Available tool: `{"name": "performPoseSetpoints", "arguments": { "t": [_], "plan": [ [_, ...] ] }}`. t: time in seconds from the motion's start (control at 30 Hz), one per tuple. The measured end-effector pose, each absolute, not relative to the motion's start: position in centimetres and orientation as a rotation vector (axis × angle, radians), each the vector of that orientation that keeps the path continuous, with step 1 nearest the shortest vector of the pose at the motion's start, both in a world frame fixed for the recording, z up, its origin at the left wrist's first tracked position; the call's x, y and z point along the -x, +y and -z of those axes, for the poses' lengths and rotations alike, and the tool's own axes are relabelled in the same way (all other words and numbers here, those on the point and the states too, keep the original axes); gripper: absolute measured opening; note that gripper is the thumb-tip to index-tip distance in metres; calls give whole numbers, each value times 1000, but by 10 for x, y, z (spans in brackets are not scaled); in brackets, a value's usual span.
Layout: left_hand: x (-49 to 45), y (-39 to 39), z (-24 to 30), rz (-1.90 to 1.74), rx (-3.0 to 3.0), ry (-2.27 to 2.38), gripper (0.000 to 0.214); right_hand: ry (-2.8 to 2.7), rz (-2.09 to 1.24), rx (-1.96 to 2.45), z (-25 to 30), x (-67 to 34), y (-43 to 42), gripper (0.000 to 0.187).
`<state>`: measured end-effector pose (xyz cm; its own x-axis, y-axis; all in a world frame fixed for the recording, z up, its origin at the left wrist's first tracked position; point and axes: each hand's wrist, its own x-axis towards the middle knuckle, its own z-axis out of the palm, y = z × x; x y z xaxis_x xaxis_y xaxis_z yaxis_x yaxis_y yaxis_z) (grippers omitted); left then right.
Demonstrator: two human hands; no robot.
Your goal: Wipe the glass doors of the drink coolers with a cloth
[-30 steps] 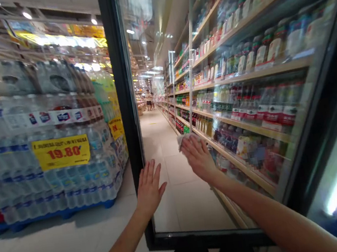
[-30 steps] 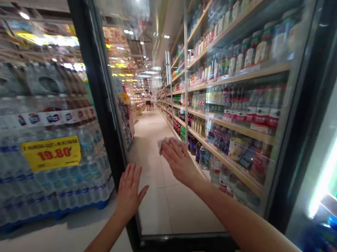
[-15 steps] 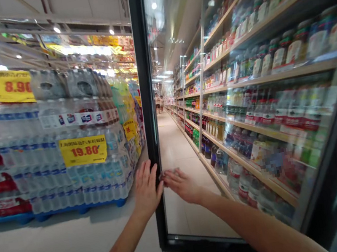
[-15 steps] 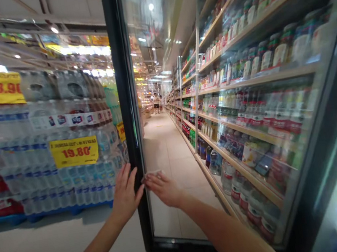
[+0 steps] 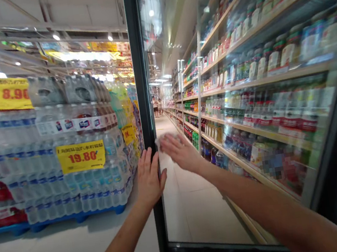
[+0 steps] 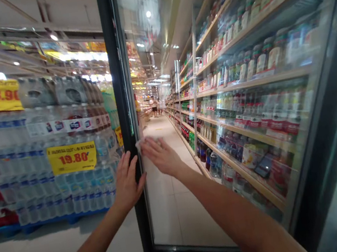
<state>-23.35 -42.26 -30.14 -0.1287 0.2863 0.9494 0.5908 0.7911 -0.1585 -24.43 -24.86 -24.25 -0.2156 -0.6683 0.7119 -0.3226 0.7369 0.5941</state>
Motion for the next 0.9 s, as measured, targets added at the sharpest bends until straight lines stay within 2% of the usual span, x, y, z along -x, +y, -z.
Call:
{"name": "performPoseSetpoints", "arguments": {
  "t": [0.1, 0.17, 0.27, 0.37, 0.47, 0.63, 0.8, 0.9],
  "plan": [
    [234, -406, 287, 329, 712, -1696, 67, -1780, 221, -493, 211, 246, -241, 41],
    [234, -395, 280, 355, 729, -1680, 68, -1759, 244, -482, 208, 241, -226, 42],
    [237, -380, 273, 386, 755, -1657, 68, -1713, 340, -508, 233, 223, -174, 41],
    [242, -361, 270, 375, 755, -1678, 66, -1531, 169, -127, 256, 201, -108, 45],
    [245, -336, 266, 350, 708, -1716, 63, -1421, 42, 133, 262, 188, -78, 48],
    [250, -309, 263, 349, 605, -1715, 65, -1664, 346, -277, 264, 185, -81, 40],
    [255, -309, 265, 350, 624, -1692, 65, -1371, -15, 205, 251, 181, -49, 49],
    [255, -309, 265, 359, 615, -1671, 67, -1473, 73, 79, 253, 181, -55, 50]
  ]
}}
